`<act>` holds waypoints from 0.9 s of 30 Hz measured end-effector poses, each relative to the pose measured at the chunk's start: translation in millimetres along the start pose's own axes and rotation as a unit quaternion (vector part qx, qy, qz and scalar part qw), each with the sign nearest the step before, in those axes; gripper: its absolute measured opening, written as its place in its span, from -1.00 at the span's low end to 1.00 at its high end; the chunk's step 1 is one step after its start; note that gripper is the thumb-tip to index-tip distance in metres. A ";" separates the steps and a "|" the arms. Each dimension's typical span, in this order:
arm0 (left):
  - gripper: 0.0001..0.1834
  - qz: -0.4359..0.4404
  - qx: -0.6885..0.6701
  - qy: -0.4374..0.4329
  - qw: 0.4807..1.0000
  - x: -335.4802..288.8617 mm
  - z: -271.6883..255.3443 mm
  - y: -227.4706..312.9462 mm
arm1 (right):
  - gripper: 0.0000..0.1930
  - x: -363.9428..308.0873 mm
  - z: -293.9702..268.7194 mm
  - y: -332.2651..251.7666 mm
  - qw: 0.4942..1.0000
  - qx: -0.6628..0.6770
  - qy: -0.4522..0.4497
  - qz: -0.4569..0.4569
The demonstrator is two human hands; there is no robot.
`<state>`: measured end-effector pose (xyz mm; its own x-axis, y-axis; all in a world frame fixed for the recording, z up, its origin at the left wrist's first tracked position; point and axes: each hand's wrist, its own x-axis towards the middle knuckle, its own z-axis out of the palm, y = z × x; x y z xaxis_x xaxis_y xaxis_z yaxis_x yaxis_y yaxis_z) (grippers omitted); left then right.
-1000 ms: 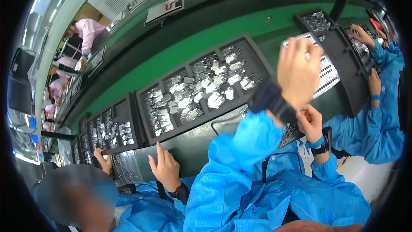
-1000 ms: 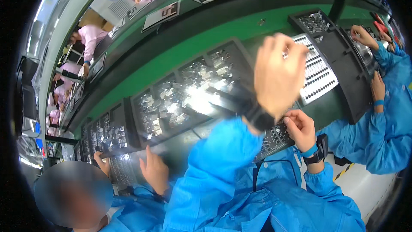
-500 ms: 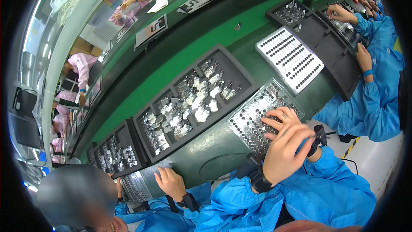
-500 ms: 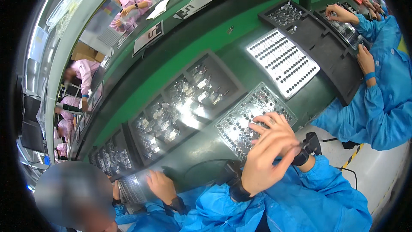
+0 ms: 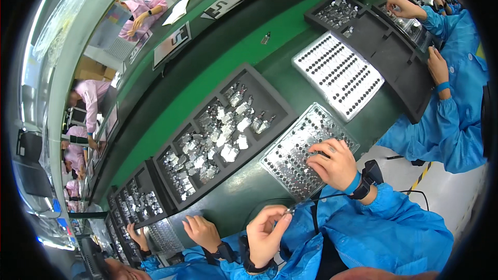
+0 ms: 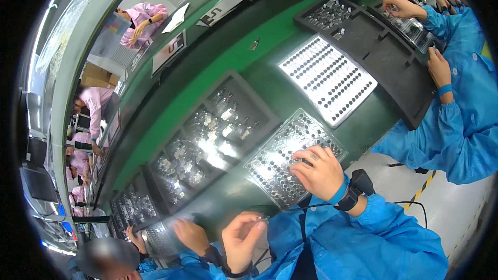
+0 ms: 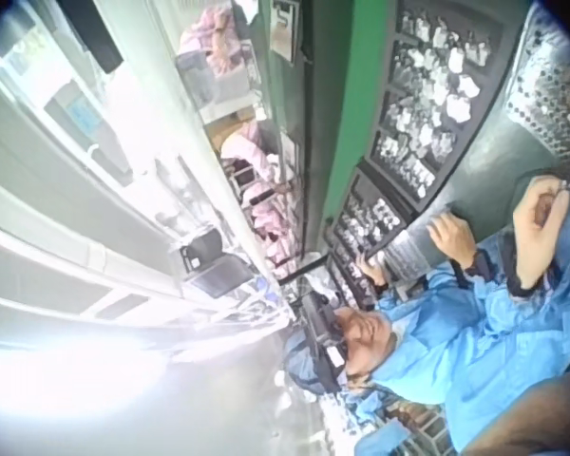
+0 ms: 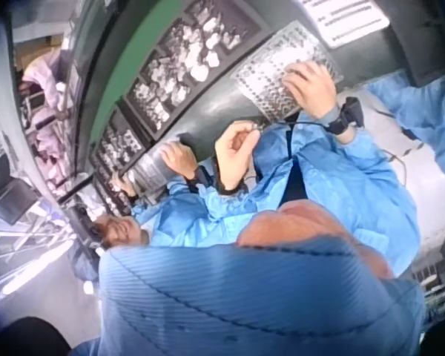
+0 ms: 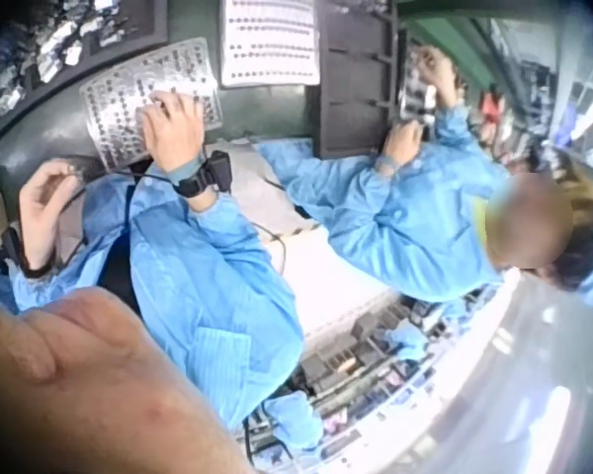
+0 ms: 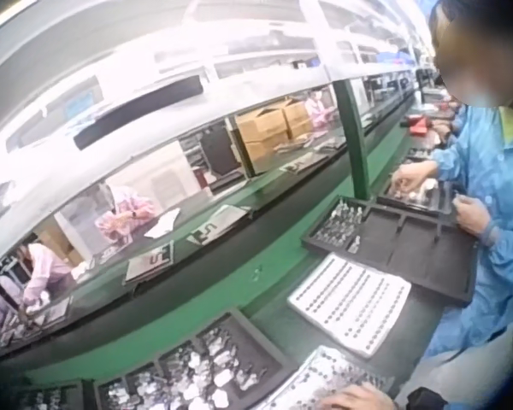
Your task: Picking up small metal components from a black tray and inserting them into a metal grid fixture on a production line.
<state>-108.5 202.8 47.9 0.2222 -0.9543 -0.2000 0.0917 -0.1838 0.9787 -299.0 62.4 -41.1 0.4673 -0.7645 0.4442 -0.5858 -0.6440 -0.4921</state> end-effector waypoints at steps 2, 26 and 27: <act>-0.81 -0.104 -0.100 -0.010 0.989 -15.1 -2.3 1.8 | -0.88 -4.2 -5.0 0.2 1.000 -0.012 0.001 0.012; -0.82 0.009 0.107 0.053 0.993 39.4 7.7 -40.5 | -0.90 14.1 -14.4 -9.6 0.856 0.453 -0.058 0.243; -0.82 0.018 0.101 0.054 0.993 43.5 8.0 -43.3 | -0.90 12.4 -14.6 -6.8 0.860 0.445 -0.056 0.243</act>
<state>-110.6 167.4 -2.8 0.3248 -0.9325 -0.1579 -0.1127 -0.2039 0.9725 -298.9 57.8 -21.3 0.4004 -0.9159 -0.0274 -0.0151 0.0234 -0.9996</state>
